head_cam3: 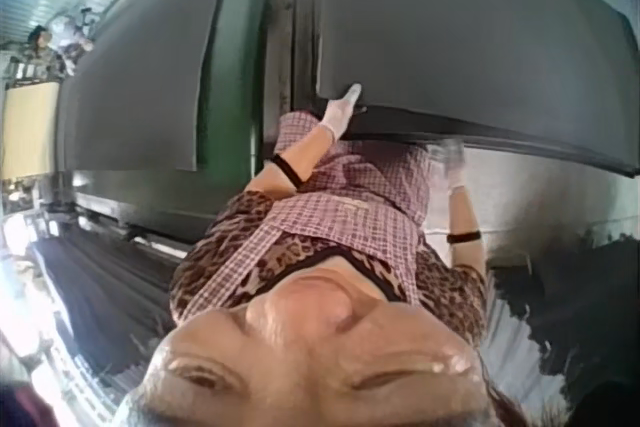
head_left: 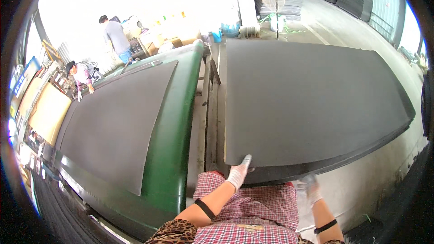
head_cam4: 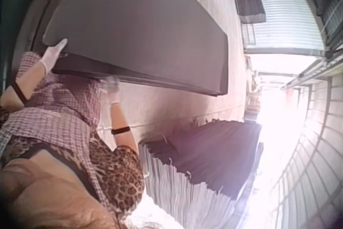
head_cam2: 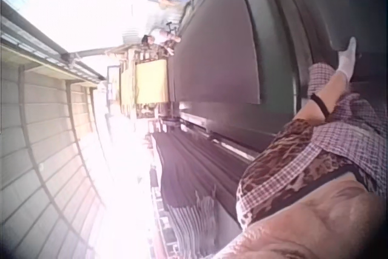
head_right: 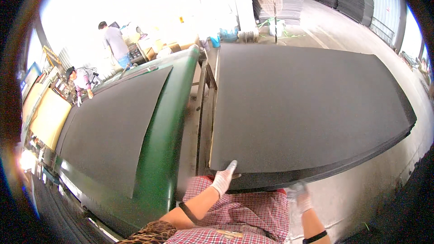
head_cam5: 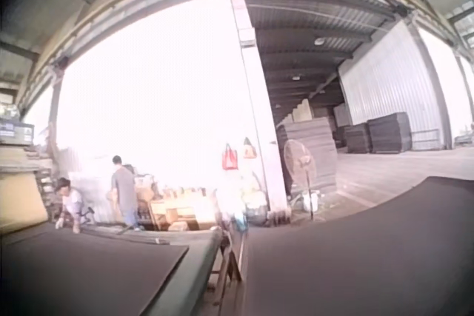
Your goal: Picking up and stacking large black flexible sheets from a conveyor belt.
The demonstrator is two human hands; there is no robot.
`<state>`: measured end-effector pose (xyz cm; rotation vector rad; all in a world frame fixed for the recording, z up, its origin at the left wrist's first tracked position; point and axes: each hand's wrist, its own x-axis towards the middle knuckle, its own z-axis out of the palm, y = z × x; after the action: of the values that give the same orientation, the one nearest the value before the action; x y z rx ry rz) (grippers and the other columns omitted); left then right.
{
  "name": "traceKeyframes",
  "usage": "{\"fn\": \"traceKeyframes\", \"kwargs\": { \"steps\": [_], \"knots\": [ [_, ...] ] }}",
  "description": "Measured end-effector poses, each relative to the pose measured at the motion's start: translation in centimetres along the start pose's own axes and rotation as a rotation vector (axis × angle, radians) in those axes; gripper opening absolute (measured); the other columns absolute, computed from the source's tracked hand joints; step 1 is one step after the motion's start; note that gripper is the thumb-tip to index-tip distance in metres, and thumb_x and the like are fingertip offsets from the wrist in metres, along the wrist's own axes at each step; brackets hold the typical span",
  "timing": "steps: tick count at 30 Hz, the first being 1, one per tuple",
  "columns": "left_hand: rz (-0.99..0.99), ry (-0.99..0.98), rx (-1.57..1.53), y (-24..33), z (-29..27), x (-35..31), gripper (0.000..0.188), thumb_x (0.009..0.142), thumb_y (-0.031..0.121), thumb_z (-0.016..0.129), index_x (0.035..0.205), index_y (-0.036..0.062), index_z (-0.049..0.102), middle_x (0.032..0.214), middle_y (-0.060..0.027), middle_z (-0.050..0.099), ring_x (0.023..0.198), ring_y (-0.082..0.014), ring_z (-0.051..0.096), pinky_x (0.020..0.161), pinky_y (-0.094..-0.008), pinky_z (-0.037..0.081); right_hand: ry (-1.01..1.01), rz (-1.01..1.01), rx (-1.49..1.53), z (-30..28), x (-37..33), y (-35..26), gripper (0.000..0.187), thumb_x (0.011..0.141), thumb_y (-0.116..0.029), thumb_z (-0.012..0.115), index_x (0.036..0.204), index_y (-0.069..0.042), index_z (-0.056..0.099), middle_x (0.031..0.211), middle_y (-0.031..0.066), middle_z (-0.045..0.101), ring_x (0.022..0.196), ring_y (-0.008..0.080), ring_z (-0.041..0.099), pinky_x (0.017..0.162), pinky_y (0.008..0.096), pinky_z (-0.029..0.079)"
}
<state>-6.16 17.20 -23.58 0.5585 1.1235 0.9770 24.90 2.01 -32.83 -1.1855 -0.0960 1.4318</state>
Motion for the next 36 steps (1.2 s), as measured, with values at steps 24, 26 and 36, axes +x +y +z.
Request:
{"fn": "traceKeyframes", "kwargs": {
  "steps": [24,26,36],
  "knots": [
    [0.508,0.521,-0.454,16.6,-39.0,-27.6,0.065,0.089,0.045,0.053,0.136,0.0025,0.039,0.140,-0.0146,0.042,0.127,-0.0328,0.041,0.108,-0.0484,0.027,0.557,-0.512,0.042,1.0,-13.4,-14.4,0.044,0.091,-0.027,0.050,0.118,0.007,0.055,0.117,0.0158,0.059,0.105,0.0302,0.053,0.093,0.0434,0.040],
    [0.306,0.574,-0.300,13.0,-33.4,-27.0,0.065,0.090,0.043,0.052,0.137,0.0005,0.036,0.140,-0.0162,0.041,0.127,-0.0349,0.040,0.107,-0.0512,0.026,0.439,-0.485,0.022,3.7,-12.3,-10.9,0.044,0.089,-0.026,0.054,0.120,0.005,0.055,0.119,0.0156,0.058,0.106,0.0306,0.052,0.095,0.0423,0.039],
    [0.089,0.149,-0.809,4.6,-21.8,-19.3,0.053,0.096,0.033,0.044,0.135,-0.0030,0.038,0.143,-0.0163,0.037,0.131,-0.0261,0.035,0.113,-0.0301,0.021,0.055,-0.326,0.145,8.9,-12.4,-7.2,0.054,0.091,-0.033,0.047,0.131,0.003,0.044,0.126,0.0165,0.053,0.114,0.0325,0.048,0.100,0.0447,0.036]
  ]
}}
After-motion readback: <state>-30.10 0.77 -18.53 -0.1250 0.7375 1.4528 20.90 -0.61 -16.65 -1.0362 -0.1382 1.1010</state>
